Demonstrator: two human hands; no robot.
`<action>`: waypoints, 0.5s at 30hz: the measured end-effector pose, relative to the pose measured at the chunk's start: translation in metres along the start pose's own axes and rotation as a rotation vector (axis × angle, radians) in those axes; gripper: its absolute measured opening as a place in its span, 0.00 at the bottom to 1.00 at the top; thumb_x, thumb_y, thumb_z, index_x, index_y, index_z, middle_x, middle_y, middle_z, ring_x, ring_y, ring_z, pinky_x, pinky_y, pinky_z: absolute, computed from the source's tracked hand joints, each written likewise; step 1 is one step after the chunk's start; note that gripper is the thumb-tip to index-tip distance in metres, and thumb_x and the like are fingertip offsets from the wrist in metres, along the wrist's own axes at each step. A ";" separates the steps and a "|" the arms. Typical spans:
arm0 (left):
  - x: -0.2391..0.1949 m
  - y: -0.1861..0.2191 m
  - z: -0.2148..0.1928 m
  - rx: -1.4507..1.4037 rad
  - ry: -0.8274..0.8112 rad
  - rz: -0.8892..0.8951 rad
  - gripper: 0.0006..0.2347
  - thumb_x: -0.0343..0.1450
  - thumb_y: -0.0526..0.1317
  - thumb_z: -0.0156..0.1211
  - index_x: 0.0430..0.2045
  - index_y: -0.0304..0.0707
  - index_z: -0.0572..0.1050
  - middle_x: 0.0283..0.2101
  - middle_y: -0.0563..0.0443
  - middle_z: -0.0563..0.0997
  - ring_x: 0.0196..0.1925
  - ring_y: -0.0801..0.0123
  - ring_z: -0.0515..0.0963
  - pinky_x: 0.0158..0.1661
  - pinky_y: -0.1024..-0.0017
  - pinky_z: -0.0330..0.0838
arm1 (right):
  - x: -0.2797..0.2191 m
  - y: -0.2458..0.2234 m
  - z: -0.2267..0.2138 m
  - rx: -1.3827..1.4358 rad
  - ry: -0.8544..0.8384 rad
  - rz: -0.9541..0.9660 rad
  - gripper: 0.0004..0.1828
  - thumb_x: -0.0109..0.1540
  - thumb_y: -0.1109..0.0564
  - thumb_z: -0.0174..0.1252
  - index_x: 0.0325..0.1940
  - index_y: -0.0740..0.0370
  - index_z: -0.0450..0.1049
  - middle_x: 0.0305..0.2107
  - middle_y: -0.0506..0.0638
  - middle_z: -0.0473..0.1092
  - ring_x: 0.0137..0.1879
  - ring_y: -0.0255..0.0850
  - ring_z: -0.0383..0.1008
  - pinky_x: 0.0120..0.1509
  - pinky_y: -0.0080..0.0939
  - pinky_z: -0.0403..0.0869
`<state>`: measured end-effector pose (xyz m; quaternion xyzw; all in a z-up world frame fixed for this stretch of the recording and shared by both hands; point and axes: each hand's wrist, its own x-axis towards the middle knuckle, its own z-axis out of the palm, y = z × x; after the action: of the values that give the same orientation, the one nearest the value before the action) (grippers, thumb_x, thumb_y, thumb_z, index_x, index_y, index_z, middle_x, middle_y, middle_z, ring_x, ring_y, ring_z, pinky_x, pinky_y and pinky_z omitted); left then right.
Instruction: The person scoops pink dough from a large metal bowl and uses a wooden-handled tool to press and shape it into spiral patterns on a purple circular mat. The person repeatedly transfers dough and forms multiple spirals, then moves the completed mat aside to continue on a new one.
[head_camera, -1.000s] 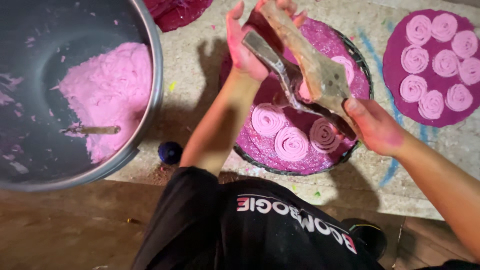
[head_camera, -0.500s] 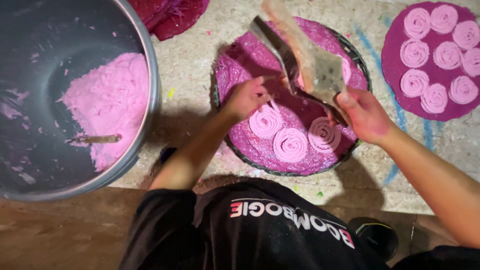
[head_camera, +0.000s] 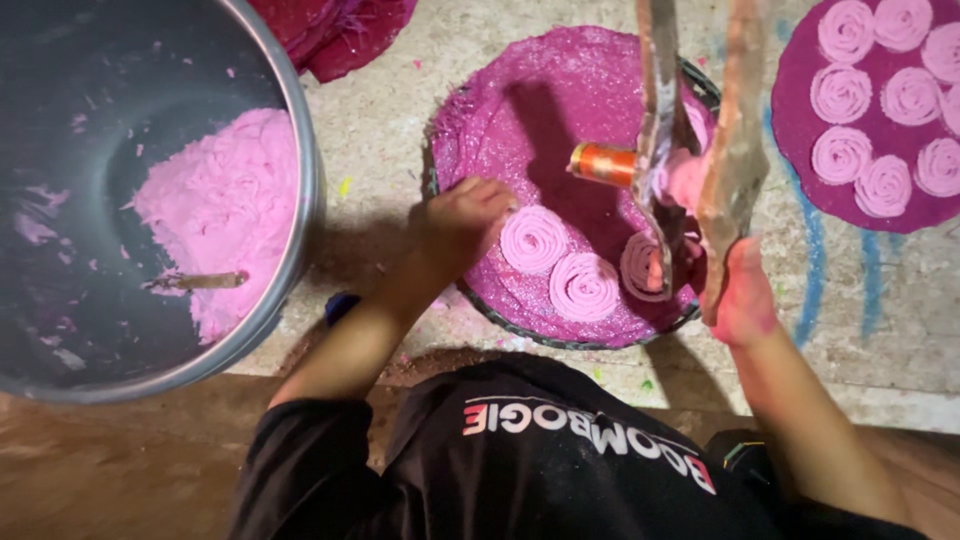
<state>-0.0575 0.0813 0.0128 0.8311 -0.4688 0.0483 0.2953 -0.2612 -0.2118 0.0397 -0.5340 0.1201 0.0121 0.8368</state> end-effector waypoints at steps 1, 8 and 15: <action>0.000 0.000 -0.001 0.021 0.008 0.027 0.05 0.67 0.36 0.64 0.34 0.42 0.80 0.41 0.53 0.82 0.43 0.62 0.81 0.37 0.67 0.77 | -0.005 0.001 0.003 -0.038 0.025 -0.036 0.48 0.67 0.20 0.45 0.70 0.64 0.63 0.46 0.57 0.71 0.49 0.47 0.74 0.54 0.50 0.74; -0.007 0.010 -0.016 -0.032 0.047 -0.023 0.09 0.65 0.30 0.59 0.37 0.40 0.80 0.48 0.50 0.81 0.50 0.58 0.80 0.48 0.65 0.77 | -0.027 0.010 0.006 -0.100 0.122 -0.131 0.52 0.64 0.15 0.43 0.64 0.66 0.66 0.41 0.58 0.71 0.47 0.48 0.74 0.53 0.51 0.72; -0.013 0.012 -0.015 -0.042 0.000 -0.037 0.15 0.63 0.30 0.60 0.43 0.41 0.82 0.53 0.45 0.80 0.55 0.54 0.78 0.51 0.59 0.72 | -0.043 0.012 0.003 -0.058 0.191 -0.135 0.54 0.62 0.13 0.43 0.64 0.65 0.65 0.39 0.57 0.71 0.47 0.48 0.73 0.54 0.51 0.72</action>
<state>-0.0717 0.0947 0.0254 0.8332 -0.4543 0.0326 0.3136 -0.3045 -0.1995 0.0392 -0.5636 0.1626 -0.0919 0.8047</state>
